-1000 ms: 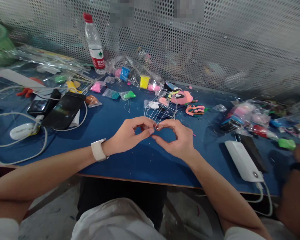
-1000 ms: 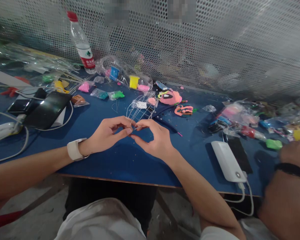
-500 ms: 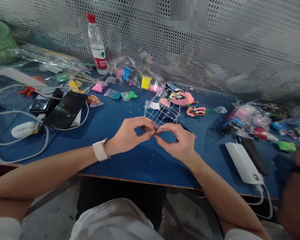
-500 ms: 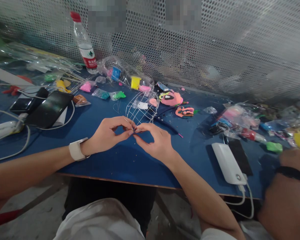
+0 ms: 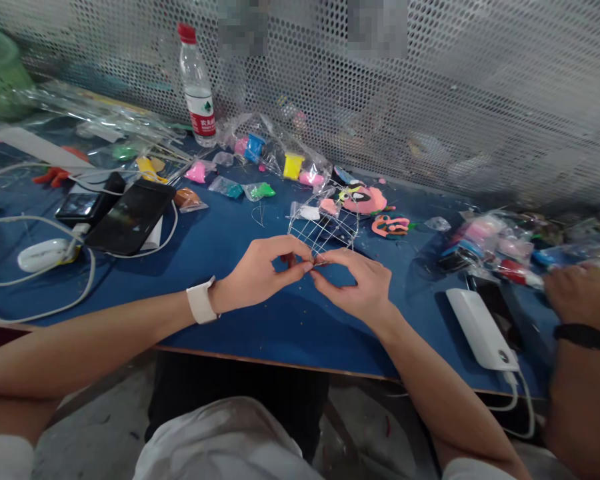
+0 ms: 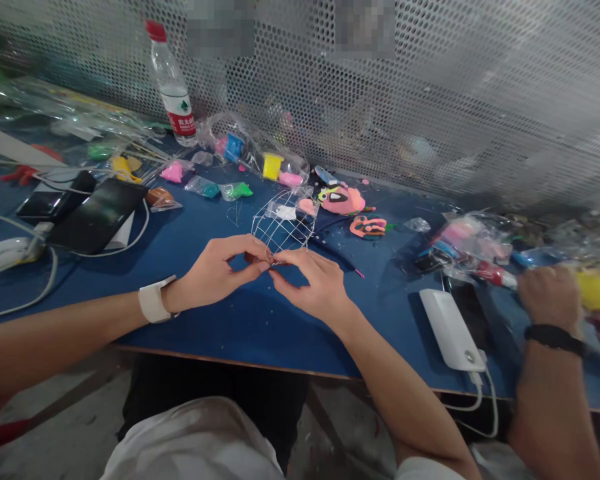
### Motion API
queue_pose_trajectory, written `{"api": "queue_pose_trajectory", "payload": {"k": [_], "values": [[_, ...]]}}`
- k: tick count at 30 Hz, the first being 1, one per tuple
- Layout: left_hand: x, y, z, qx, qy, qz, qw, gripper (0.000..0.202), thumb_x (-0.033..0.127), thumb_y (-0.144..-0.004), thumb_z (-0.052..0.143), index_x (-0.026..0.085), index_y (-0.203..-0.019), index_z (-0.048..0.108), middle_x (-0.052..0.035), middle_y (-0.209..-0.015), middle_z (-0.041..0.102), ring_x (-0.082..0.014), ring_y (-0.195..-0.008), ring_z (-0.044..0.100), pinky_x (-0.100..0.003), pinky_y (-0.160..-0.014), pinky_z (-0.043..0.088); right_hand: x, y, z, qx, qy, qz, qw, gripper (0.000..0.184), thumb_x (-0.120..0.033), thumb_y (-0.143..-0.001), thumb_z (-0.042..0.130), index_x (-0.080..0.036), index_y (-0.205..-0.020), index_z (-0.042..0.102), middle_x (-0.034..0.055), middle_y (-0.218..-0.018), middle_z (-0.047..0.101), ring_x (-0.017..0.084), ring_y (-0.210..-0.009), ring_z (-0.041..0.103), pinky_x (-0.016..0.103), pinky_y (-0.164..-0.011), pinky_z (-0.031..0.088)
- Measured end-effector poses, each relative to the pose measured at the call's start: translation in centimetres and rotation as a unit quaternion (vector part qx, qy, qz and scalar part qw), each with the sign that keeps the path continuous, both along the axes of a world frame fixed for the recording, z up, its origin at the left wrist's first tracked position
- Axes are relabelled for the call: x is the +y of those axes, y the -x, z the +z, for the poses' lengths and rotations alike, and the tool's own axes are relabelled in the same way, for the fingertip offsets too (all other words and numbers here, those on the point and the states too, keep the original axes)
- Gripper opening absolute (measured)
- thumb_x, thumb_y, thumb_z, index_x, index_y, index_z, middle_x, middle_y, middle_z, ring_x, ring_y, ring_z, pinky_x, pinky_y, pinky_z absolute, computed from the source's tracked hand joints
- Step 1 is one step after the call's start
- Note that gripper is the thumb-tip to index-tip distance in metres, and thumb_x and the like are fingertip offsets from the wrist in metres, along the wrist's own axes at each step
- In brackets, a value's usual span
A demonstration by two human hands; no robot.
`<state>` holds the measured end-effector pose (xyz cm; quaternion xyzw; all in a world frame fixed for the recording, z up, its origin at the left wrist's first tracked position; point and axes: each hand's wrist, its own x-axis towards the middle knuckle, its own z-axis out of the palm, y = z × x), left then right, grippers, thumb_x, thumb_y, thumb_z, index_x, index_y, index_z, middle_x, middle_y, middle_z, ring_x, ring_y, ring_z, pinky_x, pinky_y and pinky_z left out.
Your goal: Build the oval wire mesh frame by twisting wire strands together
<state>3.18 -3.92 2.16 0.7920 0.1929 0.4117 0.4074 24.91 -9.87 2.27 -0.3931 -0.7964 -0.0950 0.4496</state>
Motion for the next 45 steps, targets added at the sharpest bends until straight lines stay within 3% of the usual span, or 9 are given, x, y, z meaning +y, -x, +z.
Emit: {"api": "queue_pose_trajectory", "payload": {"k": [13,26,31,37,41,43,45], "values": [[-0.47,-0.1,0.15,-0.003,0.019,0.016,1.0,0.006,0.02,-0.1,0.069,0.018,-0.1,0.075,-0.0045,-0.097,0.078,-0.0127,-0.08,0.068,-0.024,-0.071,0.058,-0.25,0.44,0.25,0.019,0.022,-0.001,1.0,0.016,-0.015,-0.094,0.077,-0.029,-0.103,0.073,-0.0032,-0.084,0.085,0.018,-0.069,0.082,0.028,-0.063,0.066],[-0.05,-0.05,-0.08,0.001,0.027,0.009,1.0,0.007,0.021,-0.101,0.071,0.019,-0.102,0.077,-0.0059,-0.101,0.079,-0.0147,-0.085,0.071,-0.026,-0.074,0.058,-0.36,0.54,0.4,0.025,0.043,-0.017,0.999,0.016,-0.012,-0.098,0.073,-0.028,-0.101,0.073,-0.0021,-0.084,0.082,0.017,-0.071,0.08,0.028,-0.065,0.064],[0.04,-0.31,-0.44,0.002,0.033,0.023,0.999,0.006,0.02,-0.099,0.072,0.019,-0.1,0.078,-0.0043,-0.099,0.08,-0.0139,-0.083,0.071,-0.026,-0.074,0.058,-0.1,0.29,0.42,0.036,0.089,-0.002,0.995,0.013,-0.014,-0.098,0.073,-0.027,-0.101,0.073,-0.0016,-0.087,0.083,0.017,-0.073,0.08,0.028,-0.068,0.066],[-0.13,-0.31,-0.28,0.023,0.021,0.05,0.998,0.021,0.029,-0.108,0.061,0.019,-0.104,0.078,-0.0065,-0.1,0.082,-0.0153,-0.086,0.075,-0.025,-0.07,0.058,-0.14,0.39,0.26,0.08,0.138,0.002,0.987,0.008,-0.017,-0.097,0.074,-0.024,-0.099,0.074,0.0005,-0.089,0.083,0.017,-0.074,0.081,0.03,-0.072,0.069],[-0.06,0.08,0.15,0.01,-0.049,0.054,0.997,0.018,0.027,-0.11,0.058,0.02,-0.114,0.074,-0.0088,-0.117,0.08,-0.0123,-0.081,0.075,-0.026,-0.072,0.06,-0.14,0.23,0.33,0.168,0.192,0.008,0.967,0.007,-0.021,-0.094,0.078,-0.024,-0.099,0.074,0.0014,-0.091,0.083,0.018,-0.079,0.082,0.033,-0.078,0.071],[0.07,0.22,0.26,-0.015,-0.104,0.082,0.991,0.011,0.024,-0.109,0.059,0.02,-0.111,0.07,-0.0086,-0.117,0.075,-0.0113,-0.078,0.071,-0.028,-0.075,0.06,0.02,0.0,0.44,0.251,0.235,0.028,0.939,0.011,-0.027,-0.093,0.082,-0.024,-0.099,0.073,0.0009,-0.089,0.081,0.019,-0.08,0.082,0.034,-0.077,0.072],[0.25,0.28,0.17,-0.037,-0.128,0.114,0.984,0.005,0.021,-0.107,0.06,0.021,-0.104,0.063,-0.0055,-0.105,0.07,-0.0124,-0.079,0.065,-0.029,-0.074,0.058,0.3,-0.25,0.53,0.328,0.283,0.054,0.9,0.018,-0.033,-0.091,0.086,-0.024,-0.097,0.071,0.0001,-0.085,0.08,0.019,-0.077,0.082,0.035,-0.075,0.072]]}}
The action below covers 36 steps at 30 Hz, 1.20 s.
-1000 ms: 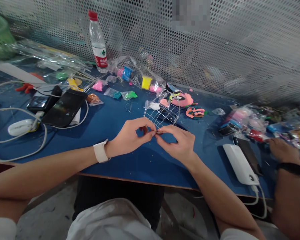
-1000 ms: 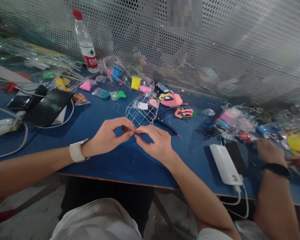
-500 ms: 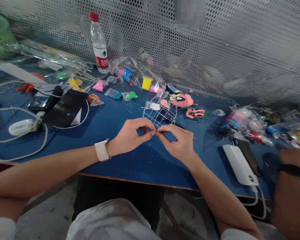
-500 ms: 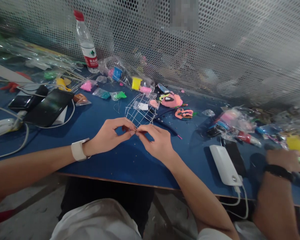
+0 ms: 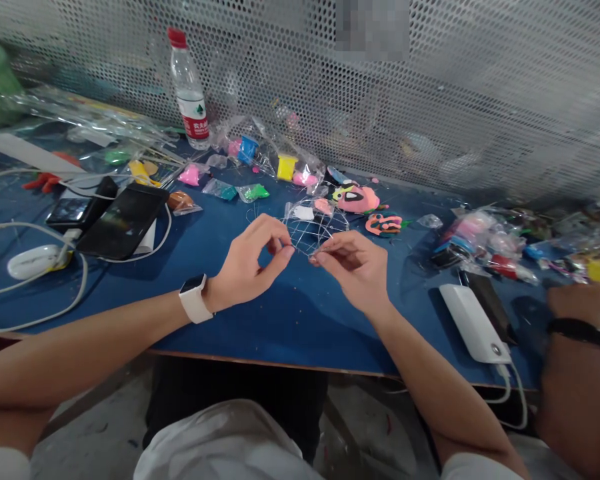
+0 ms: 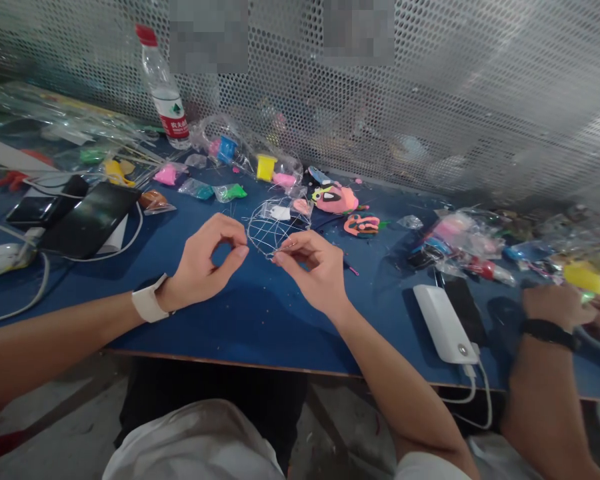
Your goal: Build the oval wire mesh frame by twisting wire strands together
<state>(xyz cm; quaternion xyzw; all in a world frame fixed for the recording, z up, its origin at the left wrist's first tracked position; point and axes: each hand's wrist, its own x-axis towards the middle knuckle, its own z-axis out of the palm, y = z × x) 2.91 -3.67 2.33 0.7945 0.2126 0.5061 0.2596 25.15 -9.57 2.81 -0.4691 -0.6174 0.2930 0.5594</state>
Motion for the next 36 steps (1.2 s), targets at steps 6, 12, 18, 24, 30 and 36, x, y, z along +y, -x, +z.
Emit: {"api": "queue_pose_trajectory", "payload": {"k": [6,12,18,24,30,36], "values": [[0.6,-0.2,-1.2,0.042,-0.103,0.018,0.994,0.012,0.013,-0.103,0.061,0.022,-0.11,0.058,-0.002,-0.098,0.062,-0.0123,-0.074,0.057,-0.028,-0.069,0.052,0.7,0.1,-0.1,0.165,0.084,0.048,0.981,0.033,-0.042,-0.082,0.095,-0.024,-0.097,0.071,-0.001,-0.083,0.082,0.018,-0.073,0.082,0.032,-0.072,0.071],[1.2,0.2,-1.3,0.115,-0.306,0.117,0.938,0.016,0.018,-0.099,0.071,0.028,-0.11,0.065,-0.0046,-0.103,0.07,-0.0176,-0.079,0.06,-0.036,-0.075,0.048,0.4,1.0,-0.5,0.19,0.116,0.072,0.972,0.037,-0.043,-0.08,0.097,-0.024,-0.097,0.07,-0.0014,-0.083,0.081,0.018,-0.073,0.081,0.034,-0.073,0.071],[1.7,0.6,-0.8,0.13,-0.387,0.133,0.903,0.019,0.021,-0.1,0.075,0.034,-0.113,0.071,-0.0012,-0.109,0.08,-0.0245,-0.103,0.069,-0.048,-0.095,0.045,0.1,1.6,-0.4,0.185,0.135,0.104,0.968,0.035,-0.042,-0.08,0.097,-0.023,-0.094,0.07,-0.0033,-0.075,0.077,0.016,-0.068,0.077,0.031,-0.07,0.069],[1.8,0.9,-0.8,0.188,-0.276,0.051,0.941,0.042,0.014,-0.104,0.066,0.043,-0.134,0.071,0.0013,-0.108,0.084,-0.0237,-0.106,0.071,-0.051,-0.101,0.044,-0.2,1.9,-0.2,0.215,0.169,0.145,0.951,0.035,-0.039,-0.082,0.096,-0.023,-0.097,0.069,-0.004,-0.077,0.075,0.014,-0.067,0.076,0.028,-0.067,0.066],[2.0,0.9,-1.3,0.164,-0.262,0.031,0.95,0.04,0.013,-0.103,0.068,0.039,-0.133,0.073,0.0005,-0.111,0.086,-0.0235,-0.106,0.071,-0.047,-0.097,0.047,-0.1,1.9,-0.4,0.227,0.187,0.152,0.944,0.036,-0.035,-0.081,0.097,-0.023,-0.097,0.068,-0.0043,-0.078,0.075,0.014,-0.068,0.076,0.027,-0.066,0.065],[1.9,0.3,-1.2,0.123,-0.308,0.044,0.942,0.029,0.017,-0.103,0.069,0.03,-0.129,0.07,-0.0009,-0.103,0.085,-0.0199,-0.092,0.072,-0.04,-0.091,0.049,-0.2,2.1,-0.2,0.24,0.175,0.154,0.942,0.033,-0.032,-0.081,0.098,-0.022,-0.093,0.069,-0.0045,-0.077,0.075,0.013,-0.067,0.076,0.027,-0.066,0.064]]}}
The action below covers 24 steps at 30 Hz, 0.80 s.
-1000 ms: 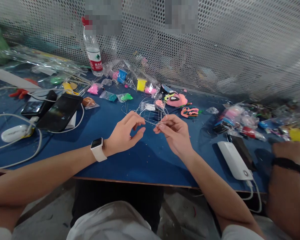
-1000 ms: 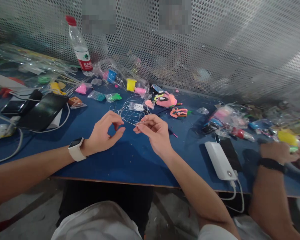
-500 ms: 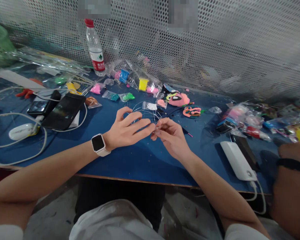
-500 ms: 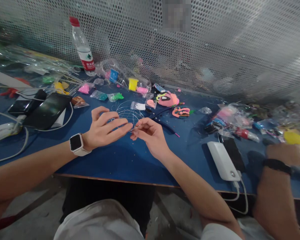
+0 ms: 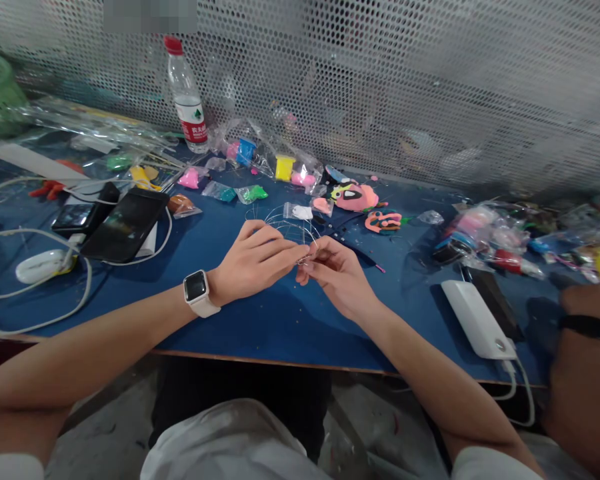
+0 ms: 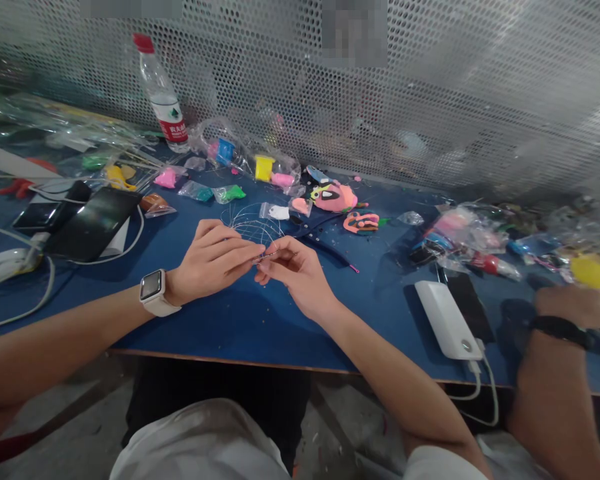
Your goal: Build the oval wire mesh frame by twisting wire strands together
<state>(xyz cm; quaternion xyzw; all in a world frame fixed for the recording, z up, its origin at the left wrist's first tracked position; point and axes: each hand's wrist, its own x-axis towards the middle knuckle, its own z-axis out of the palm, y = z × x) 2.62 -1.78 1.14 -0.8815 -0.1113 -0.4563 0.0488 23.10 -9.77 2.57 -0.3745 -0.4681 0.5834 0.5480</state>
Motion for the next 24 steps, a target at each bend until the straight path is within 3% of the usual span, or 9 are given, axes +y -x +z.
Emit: {"api": "queue_pose_trajectory", "payload": {"k": [7,11,13,15,19,24], "values": [[0.1,-0.1,0.8,-0.05,0.057,-0.101,0.992,0.024,0.015,-0.096,0.055,0.02,-0.118,0.064,-0.0075,-0.1,0.077,-0.0224,-0.09,0.071,-0.041,-0.085,0.057,0.0,-0.2,-0.2,0.0,-0.012,-0.004,1.0,0.025,-0.029,-0.085,0.095,-0.021,-0.094,0.073,-0.0016,-0.077,0.079,0.014,-0.068,0.076,0.027,-0.068,0.064],[0.2,0.3,1.1,-0.022,0.048,-0.088,0.995,0.028,0.005,-0.097,0.056,0.024,-0.113,0.067,-0.0023,-0.1,0.078,-0.0188,-0.089,0.072,-0.041,-0.094,0.057,0.3,-0.5,-0.3,-0.006,-0.013,-0.008,1.0,0.024,-0.028,-0.084,0.095,-0.021,-0.092,0.073,-0.0018,-0.077,0.079,0.014,-0.069,0.077,0.028,-0.069,0.064],[0.6,0.5,1.3,-0.031,0.051,-0.063,0.996,0.023,0.009,-0.098,0.063,0.026,-0.113,0.07,-0.0023,-0.101,0.077,-0.0193,-0.091,0.071,-0.042,-0.095,0.057,0.4,-0.7,-0.4,-0.017,-0.014,0.009,1.0,0.024,-0.028,-0.084,0.095,-0.021,-0.091,0.073,-0.0015,-0.076,0.079,0.014,-0.069,0.077,0.027,-0.068,0.064],[1.1,0.9,1.7,-0.028,0.057,-0.055,0.996,0.017,0.017,-0.1,0.069,0.027,-0.113,0.072,-0.0058,-0.108,0.074,-0.0222,-0.099,0.07,-0.043,-0.094,0.057,0.5,-1.0,-0.4,-0.027,-0.013,0.035,0.999,0.023,-0.027,-0.085,0.094,-0.02,-0.092,0.074,-0.0008,-0.076,0.079,0.015,-0.069,0.078,0.027,-0.068,0.063],[2.0,1.4,2.1,0.064,0.093,-0.123,0.986,0.008,0.024,-0.105,0.068,0.024,-0.107,0.075,-0.0146,-0.134,0.065,-0.0305,-0.131,0.064,-0.05,-0.106,0.057,0.6,-1.8,-0.5,-0.039,-0.013,0.075,0.996,0.022,-0.029,-0.088,0.091,-0.02,-0.096,0.073,0.0014,-0.08,0.081,0.016,-0.072,0.079,0.028,-0.069,0.064],[2.1,1.2,1.3,0.144,0.151,-0.156,0.965,0.015,0.027,-0.11,0.062,0.023,-0.106,0.075,-0.0155,-0.143,0.064,-0.0308,-0.136,0.063,-0.051,-0.112,0.055,0.6,-2.3,-0.4,-0.086,-0.054,0.1,0.99,0.019,-0.032,-0.095,0.085,-0.019,-0.099,0.072,0.0022,-0.081,0.08,0.016,-0.073,0.078,0.028,-0.069,0.063]]}}
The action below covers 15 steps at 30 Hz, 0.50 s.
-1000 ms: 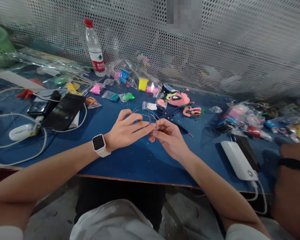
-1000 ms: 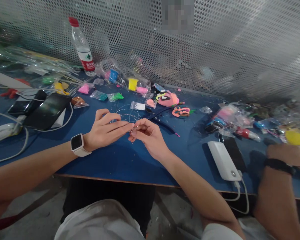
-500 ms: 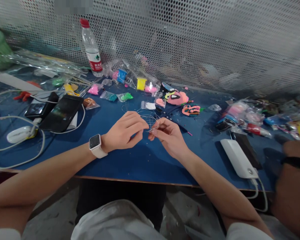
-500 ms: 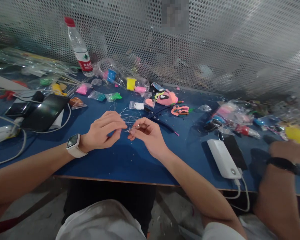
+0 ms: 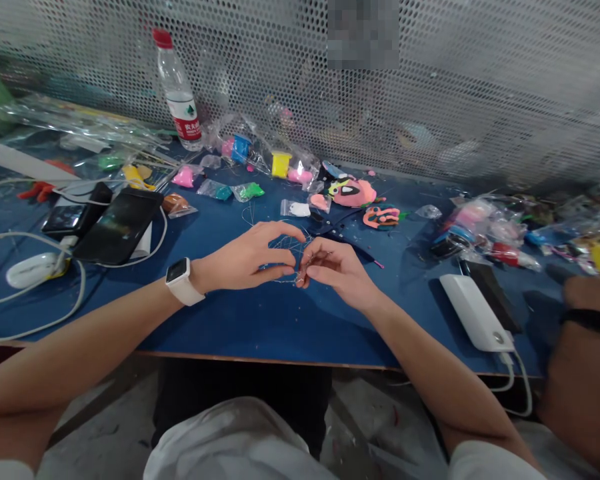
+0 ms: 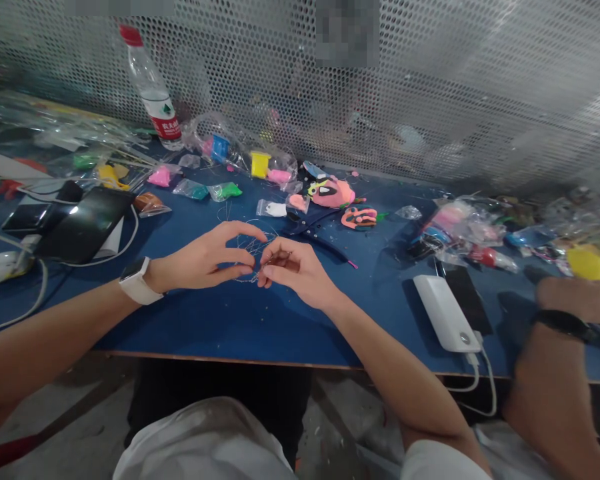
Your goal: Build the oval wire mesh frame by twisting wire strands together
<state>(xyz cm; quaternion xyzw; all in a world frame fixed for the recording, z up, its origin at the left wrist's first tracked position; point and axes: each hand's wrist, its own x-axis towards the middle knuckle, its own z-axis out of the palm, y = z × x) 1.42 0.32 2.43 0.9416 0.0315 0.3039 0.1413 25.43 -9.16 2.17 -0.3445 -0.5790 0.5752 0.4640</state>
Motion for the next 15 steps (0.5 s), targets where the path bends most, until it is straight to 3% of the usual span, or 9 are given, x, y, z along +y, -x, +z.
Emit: {"api": "queue_pose_trajectory", "payload": {"k": [4,7,10,13,15], "values": [[-0.1,-0.4,-0.5,0.021,0.002,-0.028,0.999,0.023,0.027,-0.114,0.053,0.023,-0.107,0.074,-0.0106,-0.123,0.072,-0.0245,-0.121,0.071,-0.054,-0.125,0.044,-0.3,0.1,0.2,-0.034,-0.028,0.012,0.999,0.019,-0.035,-0.099,0.081,-0.019,-0.098,0.071,0.0018,-0.083,0.078,0.014,-0.074,0.077,0.027,-0.072,0.063],[-0.4,-0.5,-0.4,0.005,-0.021,-0.03,0.999,0.022,0.026,-0.113,0.053,0.023,-0.106,0.074,-0.0085,-0.115,0.073,-0.0226,-0.114,0.072,-0.053,-0.127,0.042,-0.7,0.2,0.3,-0.065,-0.05,-0.002,0.997,0.018,-0.035,-0.1,0.08,-0.02,-0.097,0.07,0.0012,-0.086,0.075,0.015,-0.077,0.077,0.028,-0.073,0.063],[-1.1,-0.7,-0.1,-0.024,-0.045,-0.008,0.999,0.019,0.026,-0.112,0.056,0.023,-0.102,0.072,-0.007,-0.111,0.073,-0.0216,-0.108,0.071,-0.048,-0.12,0.046,-1.0,0.4,0.5,-0.07,-0.095,-0.034,0.992,0.014,-0.03,-0.101,0.079,-0.023,-0.109,0.07,0.0,-0.092,0.073,0.014,-0.079,0.077,0.028,-0.074,0.063],[-2.0,-1.0,0.0,-0.059,-0.054,0.031,0.996,0.018,0.024,-0.111,0.057,0.022,-0.099,0.071,-0.0073,-0.109,0.072,-0.021,-0.101,0.069,-0.044,-0.106,0.05,-1.2,0.5,0.7,-0.055,-0.14,-0.055,0.987,0.03,-0.024,-0.101,0.078,-0.027,-0.128,0.066,-0.0019,-0.093,0.072,0.013,-0.079,0.075,0.027,-0.074,0.062],[-2.4,-1.2,0.0,-0.08,-0.042,0.055,0.994,0.018,0.024,-0.11,0.059,0.021,-0.095,0.069,-0.0067,-0.105,0.073,-0.0204,-0.096,0.068,-0.043,-0.1,0.05,-1.3,0.6,0.8,-0.053,-0.162,-0.06,0.984,0.03,-0.022,-0.103,0.076,-0.028,-0.13,0.065,-0.0022,-0.092,0.071,0.013,-0.078,0.074,0.027,-0.073,0.062]]}}
